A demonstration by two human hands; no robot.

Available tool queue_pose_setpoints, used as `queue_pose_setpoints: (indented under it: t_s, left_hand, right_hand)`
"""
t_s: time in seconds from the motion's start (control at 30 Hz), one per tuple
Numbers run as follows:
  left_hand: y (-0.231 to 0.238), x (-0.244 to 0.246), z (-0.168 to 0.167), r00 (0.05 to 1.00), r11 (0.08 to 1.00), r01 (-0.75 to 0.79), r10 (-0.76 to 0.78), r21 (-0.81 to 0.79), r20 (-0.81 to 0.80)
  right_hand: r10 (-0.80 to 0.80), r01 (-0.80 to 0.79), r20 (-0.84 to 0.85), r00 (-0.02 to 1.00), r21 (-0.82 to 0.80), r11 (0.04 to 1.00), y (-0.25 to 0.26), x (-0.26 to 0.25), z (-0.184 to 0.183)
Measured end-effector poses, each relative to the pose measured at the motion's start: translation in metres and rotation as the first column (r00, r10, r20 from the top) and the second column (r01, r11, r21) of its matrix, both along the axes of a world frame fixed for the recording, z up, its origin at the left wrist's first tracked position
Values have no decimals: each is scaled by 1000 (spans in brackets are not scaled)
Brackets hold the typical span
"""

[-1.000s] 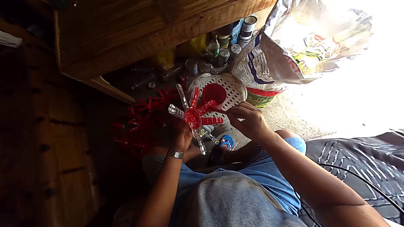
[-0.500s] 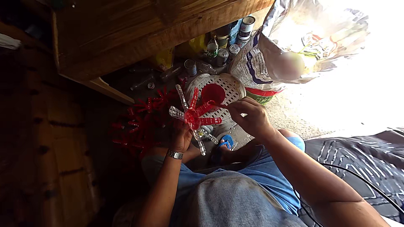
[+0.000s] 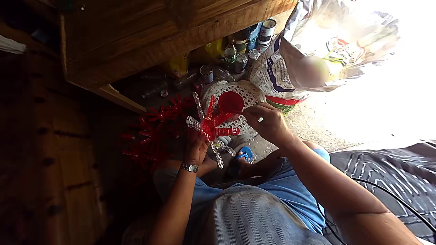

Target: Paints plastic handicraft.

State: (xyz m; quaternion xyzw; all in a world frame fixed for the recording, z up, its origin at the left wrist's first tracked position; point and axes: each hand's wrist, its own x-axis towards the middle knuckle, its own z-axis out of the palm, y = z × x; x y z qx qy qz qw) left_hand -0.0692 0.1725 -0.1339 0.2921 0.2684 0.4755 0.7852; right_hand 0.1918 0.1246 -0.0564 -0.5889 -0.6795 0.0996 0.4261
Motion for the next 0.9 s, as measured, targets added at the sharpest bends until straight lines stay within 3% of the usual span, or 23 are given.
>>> queue_pose_setpoints:
  t_s: [0.9]
  left_hand:
    - [-1,0,-1,1000,1000,3,-3,6,15]
  right_hand:
    - [-35,35,36,999,-1,999,2,8,6]
